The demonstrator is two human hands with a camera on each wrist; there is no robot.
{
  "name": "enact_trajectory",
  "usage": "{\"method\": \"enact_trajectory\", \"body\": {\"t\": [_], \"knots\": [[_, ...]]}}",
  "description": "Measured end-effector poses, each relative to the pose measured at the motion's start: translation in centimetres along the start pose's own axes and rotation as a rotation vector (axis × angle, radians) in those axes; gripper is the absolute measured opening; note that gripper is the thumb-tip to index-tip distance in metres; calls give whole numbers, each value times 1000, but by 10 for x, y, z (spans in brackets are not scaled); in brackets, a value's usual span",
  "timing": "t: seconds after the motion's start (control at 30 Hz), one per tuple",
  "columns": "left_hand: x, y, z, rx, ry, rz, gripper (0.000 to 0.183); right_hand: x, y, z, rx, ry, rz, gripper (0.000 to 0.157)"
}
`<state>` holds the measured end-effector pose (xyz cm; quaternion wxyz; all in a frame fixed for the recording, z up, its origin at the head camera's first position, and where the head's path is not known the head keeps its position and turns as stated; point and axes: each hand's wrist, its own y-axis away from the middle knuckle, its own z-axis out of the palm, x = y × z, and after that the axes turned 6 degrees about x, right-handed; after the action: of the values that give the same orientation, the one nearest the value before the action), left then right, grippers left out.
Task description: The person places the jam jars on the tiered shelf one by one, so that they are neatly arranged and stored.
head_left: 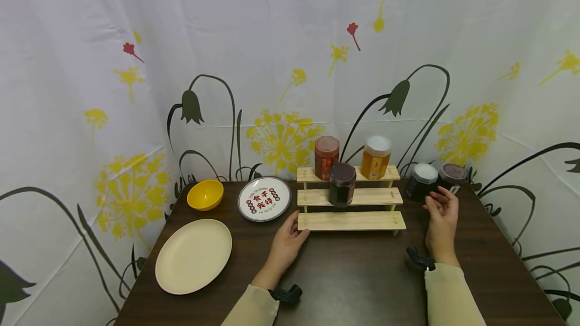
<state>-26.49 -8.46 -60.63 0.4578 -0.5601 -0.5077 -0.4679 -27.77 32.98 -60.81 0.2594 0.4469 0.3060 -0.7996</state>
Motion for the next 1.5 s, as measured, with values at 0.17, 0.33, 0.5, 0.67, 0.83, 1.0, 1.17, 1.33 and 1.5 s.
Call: {"method": "enact_trajectory", "body": {"t": [0.17, 0.33, 0.5, 0.67, 0.83, 1.0, 1.17, 1.33, 1.5], "knots": [[-2, 1, 1, 8, -9, -10, 70, -9, -7, 7, 54, 163, -70, 53], [-3, -1, 0, 3, -3, -4, 71, -28, -19, 15, -49, 585, -110, 64], [-2, -2, 1, -1, 4, -7, 71, -33, -28, 19, -147, 789, -35, 75], [-1, -2, 1, -6, 7, -6, 70, -31, -28, 20, -151, 866, -22, 79], [-2, -1, 0, 0, 12, -4, 70, -32, -26, 25, -142, 945, -40, 76], [-4, -1, 1, 6, 10, -1, 70, -33, -23, 32, -46, 918, -93, 67], [-4, 0, 2, 5, 5, 4, 70, -33, -20, 34, 37, 840, -109, 66], [-3, 1, 2, 6, 1, 10, 70, -28, -19, 32, 63, 808, -91, 73], [-3, 0, 1, 11, -11, 5, 69, -20, -15, 22, 83, 848, -13, 76]]}}
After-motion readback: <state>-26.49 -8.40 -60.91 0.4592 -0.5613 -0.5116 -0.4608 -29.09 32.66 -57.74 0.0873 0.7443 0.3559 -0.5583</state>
